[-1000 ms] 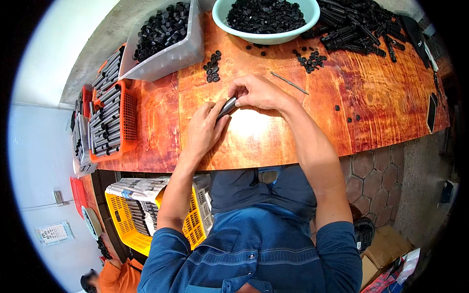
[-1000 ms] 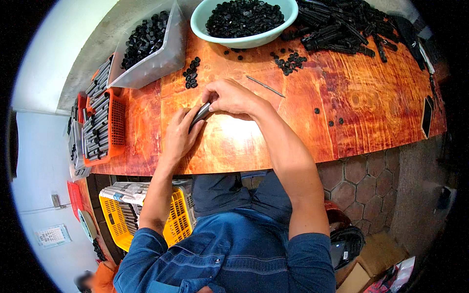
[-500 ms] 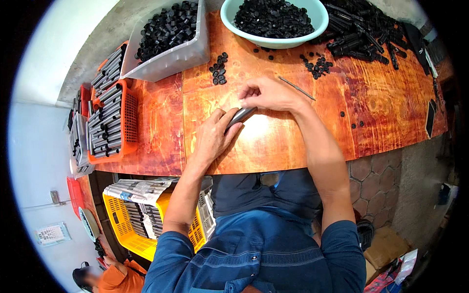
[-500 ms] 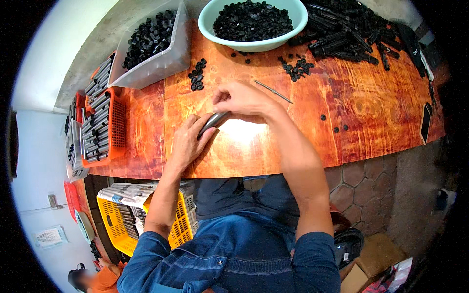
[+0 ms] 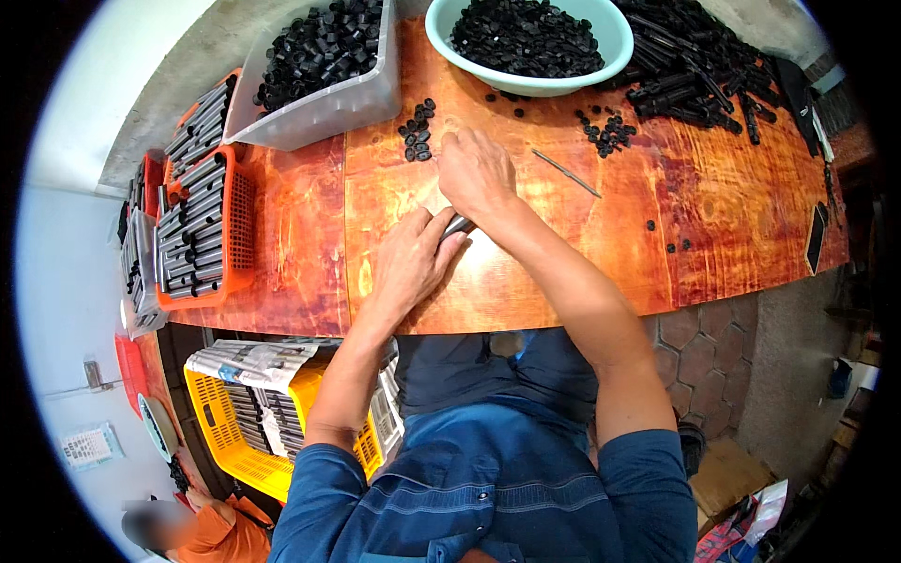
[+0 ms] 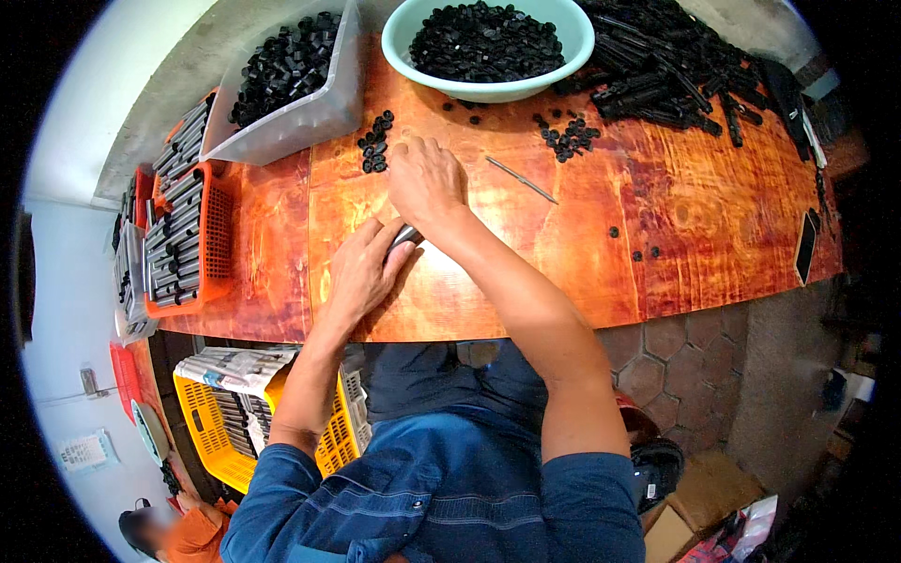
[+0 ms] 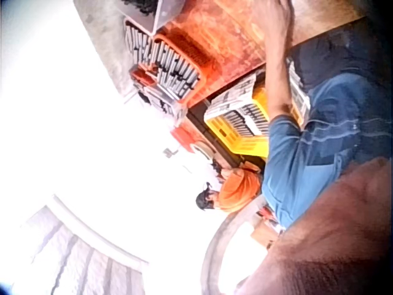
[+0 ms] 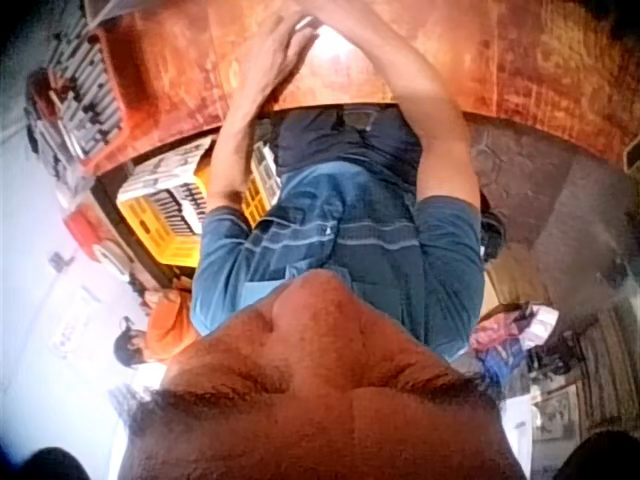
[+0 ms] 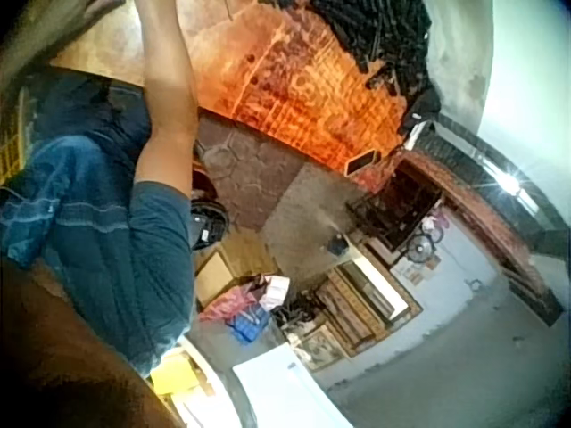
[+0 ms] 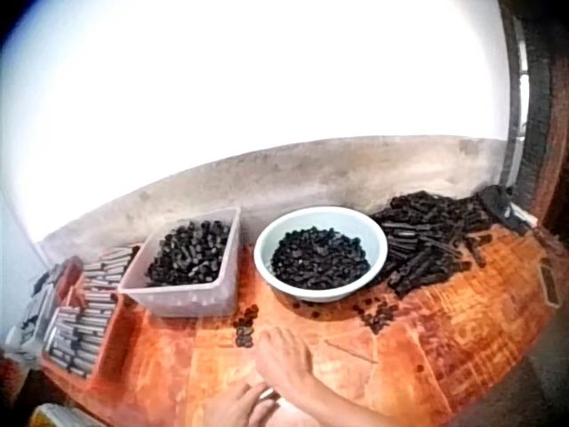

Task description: The person repeatedly picks up small black plastic pieces and inserts them into cylindrical metal rods, then places the assembled rods into a yellow basket. The person works at a wooden table with multiple containers of parts nearby.

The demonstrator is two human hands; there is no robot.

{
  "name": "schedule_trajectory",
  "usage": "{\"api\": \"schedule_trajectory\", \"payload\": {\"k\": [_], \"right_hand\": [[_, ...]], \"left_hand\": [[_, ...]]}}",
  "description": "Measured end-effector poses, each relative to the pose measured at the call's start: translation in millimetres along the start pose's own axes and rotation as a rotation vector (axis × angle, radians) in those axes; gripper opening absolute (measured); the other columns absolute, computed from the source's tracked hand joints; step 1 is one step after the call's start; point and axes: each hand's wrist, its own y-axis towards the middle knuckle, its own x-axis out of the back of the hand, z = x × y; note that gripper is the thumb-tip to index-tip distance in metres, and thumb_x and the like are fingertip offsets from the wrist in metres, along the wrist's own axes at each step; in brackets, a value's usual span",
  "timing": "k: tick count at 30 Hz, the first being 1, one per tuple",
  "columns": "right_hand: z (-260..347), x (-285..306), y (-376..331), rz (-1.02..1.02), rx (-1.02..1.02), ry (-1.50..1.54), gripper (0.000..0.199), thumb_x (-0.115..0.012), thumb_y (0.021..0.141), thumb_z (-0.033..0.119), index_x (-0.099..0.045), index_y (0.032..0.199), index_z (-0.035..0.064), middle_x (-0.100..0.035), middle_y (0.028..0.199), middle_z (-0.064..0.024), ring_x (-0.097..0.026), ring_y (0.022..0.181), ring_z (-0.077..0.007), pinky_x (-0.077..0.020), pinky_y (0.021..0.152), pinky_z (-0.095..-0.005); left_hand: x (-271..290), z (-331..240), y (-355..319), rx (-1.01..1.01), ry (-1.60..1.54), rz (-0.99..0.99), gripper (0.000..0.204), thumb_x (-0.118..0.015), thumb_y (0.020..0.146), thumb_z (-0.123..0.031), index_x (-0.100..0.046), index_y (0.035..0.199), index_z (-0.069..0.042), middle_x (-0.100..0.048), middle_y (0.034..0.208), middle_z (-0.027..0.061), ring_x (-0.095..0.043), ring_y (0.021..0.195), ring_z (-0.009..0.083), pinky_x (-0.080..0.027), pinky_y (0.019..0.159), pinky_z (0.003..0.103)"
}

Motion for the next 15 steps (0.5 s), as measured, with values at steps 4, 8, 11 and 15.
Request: {"api": "schedule_trajectory", "payload": {"k": [4,8,11,15], "right_hand": [[2.2,-0.4,0.6,0.005,0.005,-0.029,0.02,-0.063,0.089,0.018,-0.066,0.093,-0.0015,-0.066,0.096,-0.0193,-0.064,0.099,-0.0353,-0.0528,0.082,-0.0476],[2.6,2.3,1.2,0.046,-0.007,-0.067,0.02,-0.063,0.09,0.019,-0.066,0.093,-0.0012,-0.065,0.097,-0.018,-0.063,0.098,-0.0348,-0.0528,0.081,-0.047],[4.0,4.4,-2.7,0.035,-0.007,-0.082,0.017,-0.062,0.088,0.016,-0.065,0.093,0.0,-0.065,0.097,-0.0168,-0.063,0.097,-0.0334,-0.0528,0.081,-0.0451],[6.4,3.1,-5.8,0.011,0.003,-0.099,0.01,-0.058,0.083,0.008,-0.064,0.089,0.002,-0.064,0.093,-0.0149,-0.063,0.095,-0.0308,-0.0531,0.082,-0.0425]], "left_hand": [[0.0,0.3,2.3,0.012,-0.044,0.004,0.035,-0.071,0.09,-0.027,-0.067,0.117,-0.005,-0.057,0.085,0.0135,-0.06,0.079,0.0329,-0.049,0.07,0.043],[-0.9,1.7,2.5,-0.022,-0.03,0.013,0.038,-0.071,0.09,-0.026,-0.065,0.121,-0.005,-0.054,0.084,0.0124,-0.057,0.077,0.0312,-0.048,0.069,0.042],[-0.7,3.8,1.8,-0.071,-0.029,0.027,0.04,-0.071,0.09,-0.025,-0.063,0.123,-0.005,-0.052,0.084,0.0116,-0.055,0.078,0.0295,-0.047,0.07,0.041],[-3.8,7.5,1.6,-0.104,-0.042,0.035,0.04,-0.071,0.09,-0.024,-0.061,0.123,-0.004,-0.051,0.084,0.0111,-0.054,0.08,0.0288,-0.046,0.073,0.04]]}}
